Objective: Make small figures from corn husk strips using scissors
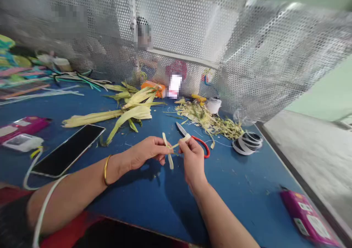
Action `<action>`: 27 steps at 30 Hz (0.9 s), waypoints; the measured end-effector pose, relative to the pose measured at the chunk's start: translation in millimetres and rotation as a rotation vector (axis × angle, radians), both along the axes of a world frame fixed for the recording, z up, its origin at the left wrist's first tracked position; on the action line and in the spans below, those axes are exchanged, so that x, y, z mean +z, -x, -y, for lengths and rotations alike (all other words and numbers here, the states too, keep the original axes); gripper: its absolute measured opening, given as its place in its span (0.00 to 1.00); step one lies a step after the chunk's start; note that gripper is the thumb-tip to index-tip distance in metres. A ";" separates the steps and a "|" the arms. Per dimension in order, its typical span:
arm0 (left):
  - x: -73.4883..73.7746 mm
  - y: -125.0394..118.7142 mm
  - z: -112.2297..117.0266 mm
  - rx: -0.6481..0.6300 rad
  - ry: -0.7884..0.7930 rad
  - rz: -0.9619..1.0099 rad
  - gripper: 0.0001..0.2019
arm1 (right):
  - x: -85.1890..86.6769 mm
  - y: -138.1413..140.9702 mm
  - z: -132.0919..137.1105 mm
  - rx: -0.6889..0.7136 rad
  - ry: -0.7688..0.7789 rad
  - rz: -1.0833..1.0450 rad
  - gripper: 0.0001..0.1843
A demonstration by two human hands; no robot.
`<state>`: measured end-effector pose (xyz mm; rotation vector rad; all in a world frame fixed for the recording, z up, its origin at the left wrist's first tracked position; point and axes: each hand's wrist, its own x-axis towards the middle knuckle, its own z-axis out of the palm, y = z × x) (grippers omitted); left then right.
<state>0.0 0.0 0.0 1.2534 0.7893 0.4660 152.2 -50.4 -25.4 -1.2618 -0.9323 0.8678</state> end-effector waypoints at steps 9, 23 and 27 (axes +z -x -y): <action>-2.5 -0.3 -1.1 -0.016 0.071 0.045 0.17 | 5.3 -18.6 -6.9 -0.327 -0.155 0.402 0.18; 0.1 -2.3 7.9 -0.147 0.001 0.045 0.15 | 4.0 -0.4 1.3 0.086 0.024 0.145 0.10; 0.4 -1.5 8.4 -0.203 -0.005 0.027 0.15 | 0.7 3.4 3.7 0.016 0.032 0.158 0.09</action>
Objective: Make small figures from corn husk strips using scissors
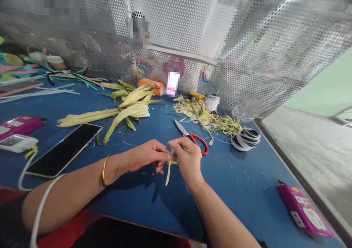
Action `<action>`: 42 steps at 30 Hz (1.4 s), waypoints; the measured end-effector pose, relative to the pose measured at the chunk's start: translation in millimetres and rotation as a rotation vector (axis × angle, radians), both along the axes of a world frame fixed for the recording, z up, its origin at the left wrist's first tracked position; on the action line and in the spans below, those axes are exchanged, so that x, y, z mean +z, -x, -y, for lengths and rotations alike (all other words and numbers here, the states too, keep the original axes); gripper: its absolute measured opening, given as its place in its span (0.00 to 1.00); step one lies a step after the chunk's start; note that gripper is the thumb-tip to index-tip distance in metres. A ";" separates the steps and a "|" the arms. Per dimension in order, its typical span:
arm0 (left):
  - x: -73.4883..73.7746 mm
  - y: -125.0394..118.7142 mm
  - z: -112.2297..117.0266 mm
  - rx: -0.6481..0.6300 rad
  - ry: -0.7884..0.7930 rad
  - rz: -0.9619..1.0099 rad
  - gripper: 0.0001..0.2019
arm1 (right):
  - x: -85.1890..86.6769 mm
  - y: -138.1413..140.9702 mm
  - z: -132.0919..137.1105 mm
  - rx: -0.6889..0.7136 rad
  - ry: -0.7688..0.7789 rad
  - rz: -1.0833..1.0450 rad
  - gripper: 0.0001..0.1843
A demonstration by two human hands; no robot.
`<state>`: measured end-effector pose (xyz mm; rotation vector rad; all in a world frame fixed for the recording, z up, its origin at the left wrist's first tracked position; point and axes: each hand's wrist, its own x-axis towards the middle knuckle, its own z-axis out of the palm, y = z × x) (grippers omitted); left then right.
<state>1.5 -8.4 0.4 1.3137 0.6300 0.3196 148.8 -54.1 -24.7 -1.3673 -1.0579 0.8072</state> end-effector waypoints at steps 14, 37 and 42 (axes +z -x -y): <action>-0.1 4.3 -9.0 0.216 0.125 0.042 0.17 | 6.2 -20.2 -11.6 -0.252 -0.034 -0.153 0.22; -1.8 3.2 -4.4 0.212 0.040 -0.024 0.21 | 9.3 -10.0 -5.4 0.102 0.026 0.071 0.09; -4.1 2.0 -4.1 0.171 0.062 -0.043 0.21 | 4.6 -9.3 -4.1 0.004 -0.050 0.209 0.07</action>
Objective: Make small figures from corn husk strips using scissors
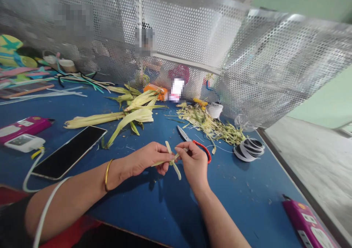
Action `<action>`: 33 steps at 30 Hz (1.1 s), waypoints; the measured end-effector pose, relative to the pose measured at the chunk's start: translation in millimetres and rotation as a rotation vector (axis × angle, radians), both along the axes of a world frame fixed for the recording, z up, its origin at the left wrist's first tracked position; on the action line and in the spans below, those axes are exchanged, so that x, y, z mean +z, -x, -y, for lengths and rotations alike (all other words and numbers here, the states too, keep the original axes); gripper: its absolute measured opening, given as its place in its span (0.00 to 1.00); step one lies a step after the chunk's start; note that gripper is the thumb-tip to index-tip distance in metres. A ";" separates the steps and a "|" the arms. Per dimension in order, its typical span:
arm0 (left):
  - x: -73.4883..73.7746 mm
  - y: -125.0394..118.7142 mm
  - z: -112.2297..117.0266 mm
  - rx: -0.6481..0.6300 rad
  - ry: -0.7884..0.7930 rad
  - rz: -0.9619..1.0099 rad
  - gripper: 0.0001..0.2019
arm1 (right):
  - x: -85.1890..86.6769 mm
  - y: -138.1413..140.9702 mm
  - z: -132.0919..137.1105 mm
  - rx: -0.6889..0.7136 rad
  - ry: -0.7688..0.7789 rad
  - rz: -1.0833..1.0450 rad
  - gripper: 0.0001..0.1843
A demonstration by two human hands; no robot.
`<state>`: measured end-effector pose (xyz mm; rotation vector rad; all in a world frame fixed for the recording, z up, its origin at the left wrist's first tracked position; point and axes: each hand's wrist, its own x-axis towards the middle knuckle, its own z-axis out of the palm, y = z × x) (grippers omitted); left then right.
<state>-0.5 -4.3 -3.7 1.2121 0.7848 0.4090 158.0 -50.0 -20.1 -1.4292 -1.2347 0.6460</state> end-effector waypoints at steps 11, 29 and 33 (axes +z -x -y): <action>1.4 -1.4 -7.3 0.309 0.165 0.308 0.19 | 11.2 7.0 11.9 0.250 -0.534 1.041 0.17; -0.6 -4.8 0.6 0.388 0.184 0.267 0.13 | -5.2 18.5 12.9 0.334 -0.669 1.044 0.14; 0.2 -4.1 -0.6 0.400 0.182 0.241 0.16 | -2.1 21.6 15.9 0.346 -0.706 0.999 0.15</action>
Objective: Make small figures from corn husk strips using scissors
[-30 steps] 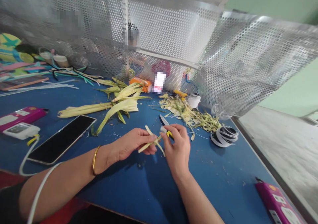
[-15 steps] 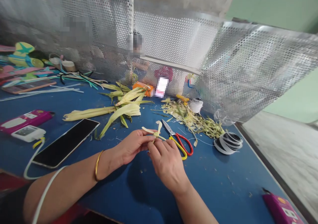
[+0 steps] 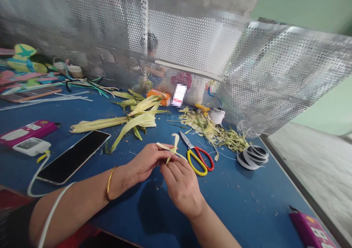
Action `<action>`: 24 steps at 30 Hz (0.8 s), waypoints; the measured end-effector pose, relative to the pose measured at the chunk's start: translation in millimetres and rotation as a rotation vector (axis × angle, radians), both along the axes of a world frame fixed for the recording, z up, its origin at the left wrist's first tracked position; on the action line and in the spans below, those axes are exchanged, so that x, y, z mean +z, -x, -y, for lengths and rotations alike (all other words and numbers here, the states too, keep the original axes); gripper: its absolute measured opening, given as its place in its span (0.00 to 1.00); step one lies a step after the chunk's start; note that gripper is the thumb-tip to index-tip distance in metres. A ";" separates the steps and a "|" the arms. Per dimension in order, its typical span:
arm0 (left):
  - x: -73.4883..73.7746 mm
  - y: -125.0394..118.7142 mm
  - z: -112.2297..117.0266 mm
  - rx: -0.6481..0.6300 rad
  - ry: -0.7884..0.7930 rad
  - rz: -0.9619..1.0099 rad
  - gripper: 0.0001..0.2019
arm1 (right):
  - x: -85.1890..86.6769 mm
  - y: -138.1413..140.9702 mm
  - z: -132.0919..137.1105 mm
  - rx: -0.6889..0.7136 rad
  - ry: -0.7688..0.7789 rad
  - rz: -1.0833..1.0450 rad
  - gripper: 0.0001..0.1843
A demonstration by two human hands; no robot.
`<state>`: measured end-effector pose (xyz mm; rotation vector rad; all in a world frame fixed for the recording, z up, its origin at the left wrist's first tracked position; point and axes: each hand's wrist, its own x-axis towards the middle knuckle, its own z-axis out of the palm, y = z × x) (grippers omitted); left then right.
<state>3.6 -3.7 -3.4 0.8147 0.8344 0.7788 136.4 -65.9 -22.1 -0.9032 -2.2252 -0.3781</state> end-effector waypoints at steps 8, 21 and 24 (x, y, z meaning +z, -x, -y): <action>11.7 6.7 -6.7 -0.057 -0.020 -0.035 0.14 | 2.1 -19.7 -5.3 -0.500 0.201 -0.395 0.11; -5.4 -0.8 -0.6 -0.115 -0.158 -0.104 0.13 | -1.0 -11.9 -5.7 -0.376 0.427 -0.278 0.18; -7.4 -1.1 -1.6 -0.108 -0.155 -0.104 0.09 | 2.2 -12.6 -3.5 -0.342 0.432 -0.277 0.18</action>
